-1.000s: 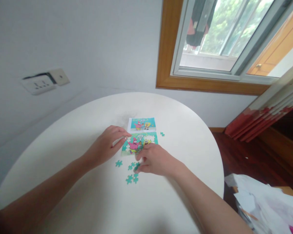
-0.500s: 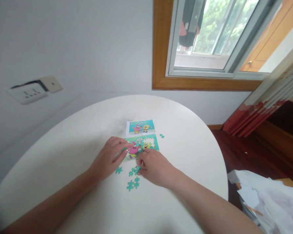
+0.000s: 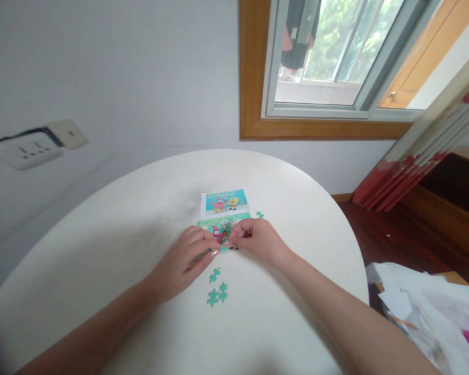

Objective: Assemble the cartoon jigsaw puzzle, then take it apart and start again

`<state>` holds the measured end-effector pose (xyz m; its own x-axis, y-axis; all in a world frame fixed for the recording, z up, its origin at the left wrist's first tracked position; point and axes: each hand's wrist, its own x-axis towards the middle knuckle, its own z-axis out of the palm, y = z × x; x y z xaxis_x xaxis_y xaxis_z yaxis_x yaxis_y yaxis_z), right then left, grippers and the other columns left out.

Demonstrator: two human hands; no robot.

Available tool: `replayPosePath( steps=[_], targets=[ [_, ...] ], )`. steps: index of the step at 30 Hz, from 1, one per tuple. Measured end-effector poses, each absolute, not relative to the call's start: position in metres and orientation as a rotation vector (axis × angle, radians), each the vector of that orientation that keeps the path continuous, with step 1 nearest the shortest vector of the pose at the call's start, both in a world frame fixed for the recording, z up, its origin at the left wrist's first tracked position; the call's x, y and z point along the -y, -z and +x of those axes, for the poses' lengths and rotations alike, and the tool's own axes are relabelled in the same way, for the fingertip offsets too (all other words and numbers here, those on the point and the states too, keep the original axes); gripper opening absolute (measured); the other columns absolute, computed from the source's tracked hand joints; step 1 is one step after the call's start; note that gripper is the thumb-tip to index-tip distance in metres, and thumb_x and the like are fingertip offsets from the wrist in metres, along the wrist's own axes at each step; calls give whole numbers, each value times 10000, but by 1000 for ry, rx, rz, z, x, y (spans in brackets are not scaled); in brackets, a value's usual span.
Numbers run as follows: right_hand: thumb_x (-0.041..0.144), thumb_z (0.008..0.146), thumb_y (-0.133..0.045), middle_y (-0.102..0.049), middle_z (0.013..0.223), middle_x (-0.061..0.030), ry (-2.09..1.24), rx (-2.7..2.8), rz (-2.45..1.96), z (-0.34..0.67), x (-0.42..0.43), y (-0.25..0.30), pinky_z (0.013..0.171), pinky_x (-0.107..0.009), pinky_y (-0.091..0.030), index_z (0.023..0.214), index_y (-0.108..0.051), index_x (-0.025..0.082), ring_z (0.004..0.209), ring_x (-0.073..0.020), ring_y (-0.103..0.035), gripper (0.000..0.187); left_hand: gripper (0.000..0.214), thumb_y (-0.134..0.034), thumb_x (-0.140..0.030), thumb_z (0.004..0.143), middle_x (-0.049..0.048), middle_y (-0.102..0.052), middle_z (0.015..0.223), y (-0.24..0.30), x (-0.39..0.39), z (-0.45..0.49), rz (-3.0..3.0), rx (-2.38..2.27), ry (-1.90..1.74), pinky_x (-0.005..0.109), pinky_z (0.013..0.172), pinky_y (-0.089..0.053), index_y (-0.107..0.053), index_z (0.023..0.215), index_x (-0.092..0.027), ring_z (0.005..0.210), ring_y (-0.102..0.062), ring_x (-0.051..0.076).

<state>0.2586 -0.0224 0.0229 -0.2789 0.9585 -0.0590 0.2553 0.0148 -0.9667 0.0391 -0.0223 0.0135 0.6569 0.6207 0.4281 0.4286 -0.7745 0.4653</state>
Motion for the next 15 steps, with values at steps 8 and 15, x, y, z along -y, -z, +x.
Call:
replayPosePath(
  steps=[8,15],
  targets=[
    [331,759,-657,-682,716,-7,-1380,1543,-1192,260,20,-29,581,-232,-409,815,-691,147,589,-93,-529,195,116,-510,-211,918,38,-637,872,-11,19,39,2450,-950,-966,354,834,-445,-608,858,-199,877,-552,191],
    [339,836,-580,-712,791,-35,-953,1595,-1292,292,-4,-24,654,-274,-460,872,-680,172,695,-138,-596,198,152,-473,-221,925,49,-629,867,-11,13,29,2494,-1001,-967,355,814,-451,-584,825,-195,884,-551,199]
  ],
)
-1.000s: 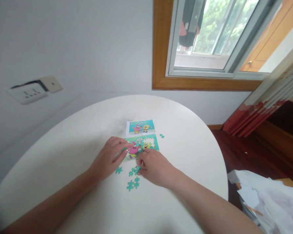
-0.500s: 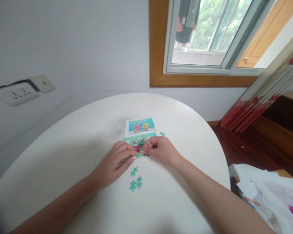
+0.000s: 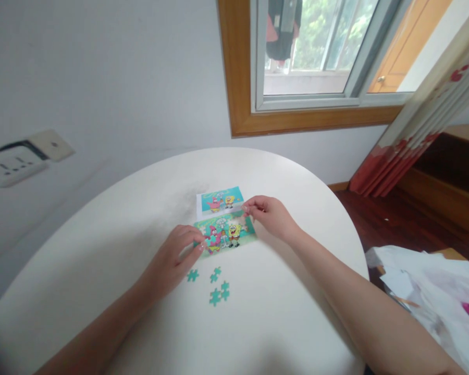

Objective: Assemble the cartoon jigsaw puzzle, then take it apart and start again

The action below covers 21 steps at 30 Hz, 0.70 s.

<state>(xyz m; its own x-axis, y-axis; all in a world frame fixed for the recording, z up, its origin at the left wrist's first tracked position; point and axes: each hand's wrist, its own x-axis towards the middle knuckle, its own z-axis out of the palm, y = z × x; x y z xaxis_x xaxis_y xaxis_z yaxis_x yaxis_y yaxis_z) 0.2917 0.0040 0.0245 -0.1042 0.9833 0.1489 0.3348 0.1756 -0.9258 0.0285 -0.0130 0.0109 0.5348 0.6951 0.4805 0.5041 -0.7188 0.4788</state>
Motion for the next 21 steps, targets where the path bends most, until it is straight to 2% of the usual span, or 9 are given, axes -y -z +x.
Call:
replayPosePath(
  steps=[7,15,21],
  targets=[
    [260,830,-549,-718,782,-34,-781,1626,-1442,301,-15,-16,656,-263,-443,858,-673,162,683,-132,-608,161,197,-425,-247,965,51,-617,892,-11,9,20,2503,-1005,-917,372,846,-435,-570,846,-189,906,-537,199],
    [231,839,-541,-730,796,-40,-750,1650,-1468,296,-14,-9,665,-261,-438,868,-688,161,706,-143,-621,166,135,-481,-243,943,56,-628,920,-8,7,25,2596,-1018,-941,397,879,-428,-603,901,-204,946,-535,220],
    [172,835,-518,-729,797,-36,-765,1668,-1444,295,-18,2,676,-259,-451,888,-699,161,714,-140,-629,189,226,-372,-230,973,66,-577,932,-30,-19,56,2787,-868,-557,410,902,-399,-572,877,-191,953,-485,228]
  ],
)
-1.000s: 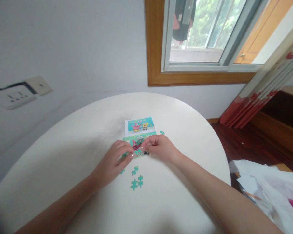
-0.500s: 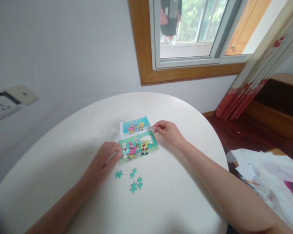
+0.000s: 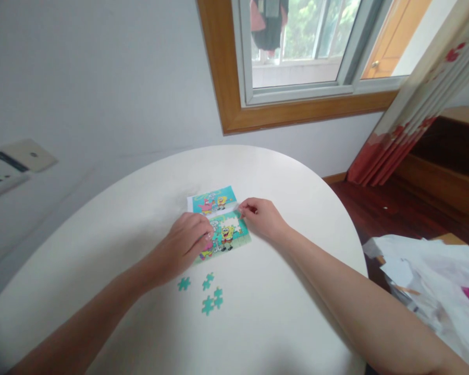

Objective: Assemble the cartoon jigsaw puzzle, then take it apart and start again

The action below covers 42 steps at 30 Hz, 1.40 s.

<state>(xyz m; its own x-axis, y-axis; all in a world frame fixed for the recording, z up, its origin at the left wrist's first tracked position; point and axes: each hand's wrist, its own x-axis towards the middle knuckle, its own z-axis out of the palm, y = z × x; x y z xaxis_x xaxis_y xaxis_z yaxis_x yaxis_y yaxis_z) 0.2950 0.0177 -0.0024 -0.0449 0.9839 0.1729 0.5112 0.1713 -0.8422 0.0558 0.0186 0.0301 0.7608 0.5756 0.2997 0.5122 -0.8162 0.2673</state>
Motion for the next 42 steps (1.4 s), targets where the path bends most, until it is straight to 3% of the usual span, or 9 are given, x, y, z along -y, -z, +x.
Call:
replayPosePath(
  steps=[12,22,35,42],
  targets=[
    [126,783,-527,-671,706,-1,-701,1758,-1376,295,-26,8,604,-236,-365,847,-726,181,628,-110,-533,217,276,-365,-293,990,56,-522,885,-44,-83,99,2994,-561,81,385,838,-385,-616,923,-200,893,-461,233],
    [104,775,-533,-671,696,0,-702,1732,-1412,295,-27,4,601,-235,-339,848,-726,176,621,-104,-529,218,267,-409,-297,980,63,-543,882,-69,-97,121,2960,-547,546,354,814,-372,-632,884,-188,888,-487,234],
    [192,878,-498,-675,656,8,-765,1739,-1424,295,-24,2,605,-243,-332,827,-699,190,605,-107,-535,207,224,-464,-287,943,39,-549,822,-77,-100,128,2916,-490,600,285,736,-363,-668,889,-213,821,-490,198],
    [182,912,-462,-688,649,14,-737,1752,-1463,294,-23,-1,632,-239,-357,879,-685,200,614,-112,-573,227,213,-482,-236,925,23,-616,819,-73,-103,132,2884,-402,569,287,779,-365,-679,847,-210,857,-522,189]
  ],
)
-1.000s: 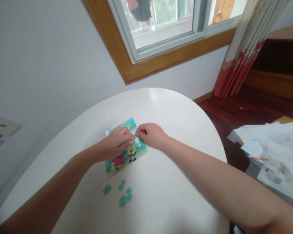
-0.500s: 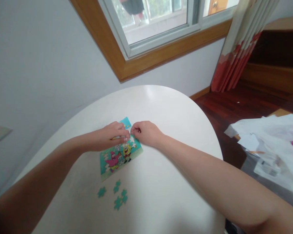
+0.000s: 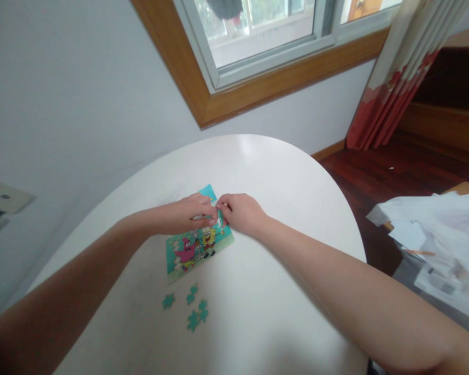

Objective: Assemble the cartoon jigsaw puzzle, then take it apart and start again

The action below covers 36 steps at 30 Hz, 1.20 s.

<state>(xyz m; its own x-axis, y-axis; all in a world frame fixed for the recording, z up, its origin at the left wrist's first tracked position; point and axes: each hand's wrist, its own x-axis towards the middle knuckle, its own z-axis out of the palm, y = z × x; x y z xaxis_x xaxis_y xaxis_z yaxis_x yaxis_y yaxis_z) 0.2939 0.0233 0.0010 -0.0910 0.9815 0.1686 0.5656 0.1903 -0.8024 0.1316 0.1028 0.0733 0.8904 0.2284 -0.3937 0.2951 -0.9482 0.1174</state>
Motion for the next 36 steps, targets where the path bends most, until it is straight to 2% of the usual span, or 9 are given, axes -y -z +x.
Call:
replayPosePath(
  steps=[13,22,36],
  targets=[
    [155,894,-464,-717,694,-6,-717,1788,-1485,295,-24,-3,658,-238,-396,929,-707,198,667,-129,-612,249,172,-541,-240,915,55,-595,867,-64,-96,133,2993,-502,414,322,794,-393,-697,852,-207,885,-533,221],
    [161,886,-472,-708,680,3,-714,1784,-1492,295,-23,-3,640,-233,-388,890,-712,203,652,-125,-599,244,159,-552,-286,925,55,-556,874,-60,-84,129,3058,-609,290,332,798,-408,-638,865,-167,867,-515,216],
    [220,916,-485,-700,663,12,-754,1763,-1473,295,-23,0,642,-232,-379,891,-697,198,638,-118,-587,215,232,-488,-405,945,69,-558,975,-35,-78,107,3017,-775,-91,377,847,-400,-573,932,-190,953,-496,245]
  ],
)
